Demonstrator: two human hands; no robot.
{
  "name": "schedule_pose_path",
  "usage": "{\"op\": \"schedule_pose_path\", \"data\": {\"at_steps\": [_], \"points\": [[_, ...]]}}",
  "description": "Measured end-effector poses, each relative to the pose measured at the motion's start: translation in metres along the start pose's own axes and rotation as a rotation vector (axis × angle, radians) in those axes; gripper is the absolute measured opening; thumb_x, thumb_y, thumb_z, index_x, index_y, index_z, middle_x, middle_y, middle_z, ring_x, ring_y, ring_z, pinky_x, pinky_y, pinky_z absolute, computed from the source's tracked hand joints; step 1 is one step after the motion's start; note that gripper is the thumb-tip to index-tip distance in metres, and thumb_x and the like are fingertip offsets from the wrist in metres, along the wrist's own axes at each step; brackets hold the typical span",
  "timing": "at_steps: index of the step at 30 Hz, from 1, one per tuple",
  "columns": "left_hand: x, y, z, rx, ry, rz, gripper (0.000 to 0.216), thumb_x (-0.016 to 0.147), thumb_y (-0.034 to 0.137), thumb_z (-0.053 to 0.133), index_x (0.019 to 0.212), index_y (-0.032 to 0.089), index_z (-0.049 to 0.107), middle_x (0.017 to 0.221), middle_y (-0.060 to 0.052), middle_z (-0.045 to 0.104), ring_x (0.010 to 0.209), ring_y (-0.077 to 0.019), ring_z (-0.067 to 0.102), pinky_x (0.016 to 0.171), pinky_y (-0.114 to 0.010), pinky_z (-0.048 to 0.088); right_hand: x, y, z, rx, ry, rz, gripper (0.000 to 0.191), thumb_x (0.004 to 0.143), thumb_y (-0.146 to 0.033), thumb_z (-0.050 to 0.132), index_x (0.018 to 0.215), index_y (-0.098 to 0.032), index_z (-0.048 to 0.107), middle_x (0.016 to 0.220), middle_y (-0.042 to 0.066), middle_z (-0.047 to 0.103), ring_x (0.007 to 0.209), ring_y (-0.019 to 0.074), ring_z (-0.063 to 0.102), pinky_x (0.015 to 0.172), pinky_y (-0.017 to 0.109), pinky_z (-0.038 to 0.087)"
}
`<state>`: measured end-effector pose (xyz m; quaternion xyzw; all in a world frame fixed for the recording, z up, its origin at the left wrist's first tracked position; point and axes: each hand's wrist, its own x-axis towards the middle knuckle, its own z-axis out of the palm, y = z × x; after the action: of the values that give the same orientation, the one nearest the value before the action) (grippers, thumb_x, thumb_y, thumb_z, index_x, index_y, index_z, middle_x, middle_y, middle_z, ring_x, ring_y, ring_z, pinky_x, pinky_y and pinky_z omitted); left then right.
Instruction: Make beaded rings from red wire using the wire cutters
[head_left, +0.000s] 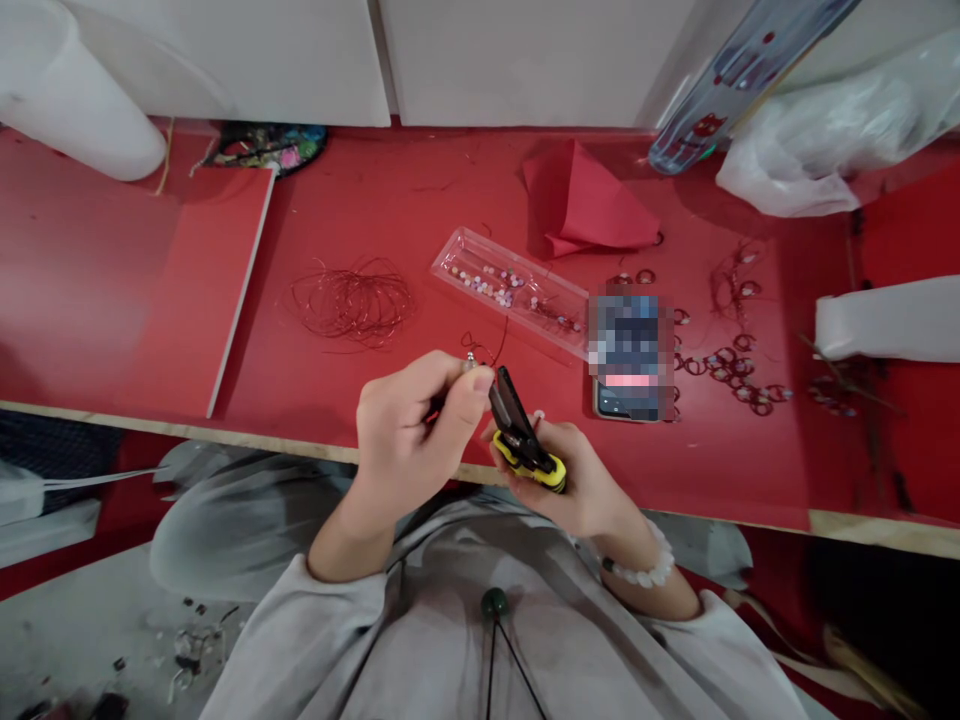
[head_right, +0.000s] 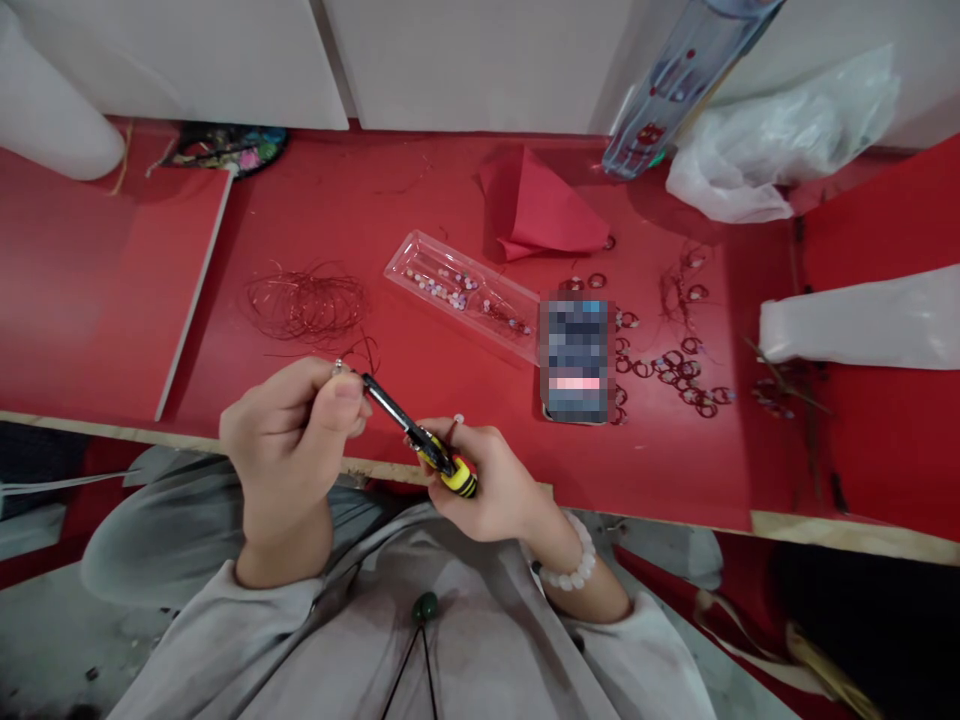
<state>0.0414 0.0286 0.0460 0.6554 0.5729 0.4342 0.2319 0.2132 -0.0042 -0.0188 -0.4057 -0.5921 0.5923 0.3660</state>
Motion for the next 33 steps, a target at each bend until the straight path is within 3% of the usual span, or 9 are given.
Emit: {"op": "schedule_pose_path", "data": {"at_steps": [5, 19, 33], "points": [[-0.001, 0.000, -0.001, 0.034, 0.005, 0.031, 0.040, 0.100, 0.034, 0.060, 0.063, 0.019, 0.058, 0.050, 0.005, 0.055, 0.046, -0.0074, 0.048, 0.046, -0.020, 0.037, 0.001, -0.005, -0.001, -0.008, 0.002, 0.001, 0.021, 0.075, -0.012, 0.060, 0.093, -0.019, 0.066, 0.077, 0.001, 0.070, 0.063, 0.0135, 0.063, 0.060, 0.023, 0.052], [0.002, -0.005, -0.005, 0.055, -0.054, 0.176, 0.042, 0.107, 0.038, 0.050, 0.070, 0.019, 0.060, 0.056, 0.003, 0.061, 0.047, -0.0072, 0.052, 0.048, -0.019, 0.039, -0.003, -0.007, -0.002, -0.094, 0.008, -0.037, 0.018, 0.073, -0.008, 0.057, 0.087, -0.019, 0.061, 0.072, -0.001, 0.066, 0.058, 0.0113, 0.061, 0.055, 0.020, 0.050], [0.004, -0.015, -0.005, 0.145, -0.052, 0.378, 0.038, 0.109, 0.035, 0.047, 0.074, 0.020, 0.050, 0.060, 0.006, 0.050, 0.048, -0.0066, 0.044, 0.047, -0.021, 0.033, -0.010, -0.016, 0.001, -0.230, 0.076, -0.079, 0.015, 0.075, -0.009, 0.052, 0.084, -0.021, 0.056, 0.071, -0.002, 0.063, 0.053, 0.0090, 0.054, 0.050, 0.019, 0.045]]}}
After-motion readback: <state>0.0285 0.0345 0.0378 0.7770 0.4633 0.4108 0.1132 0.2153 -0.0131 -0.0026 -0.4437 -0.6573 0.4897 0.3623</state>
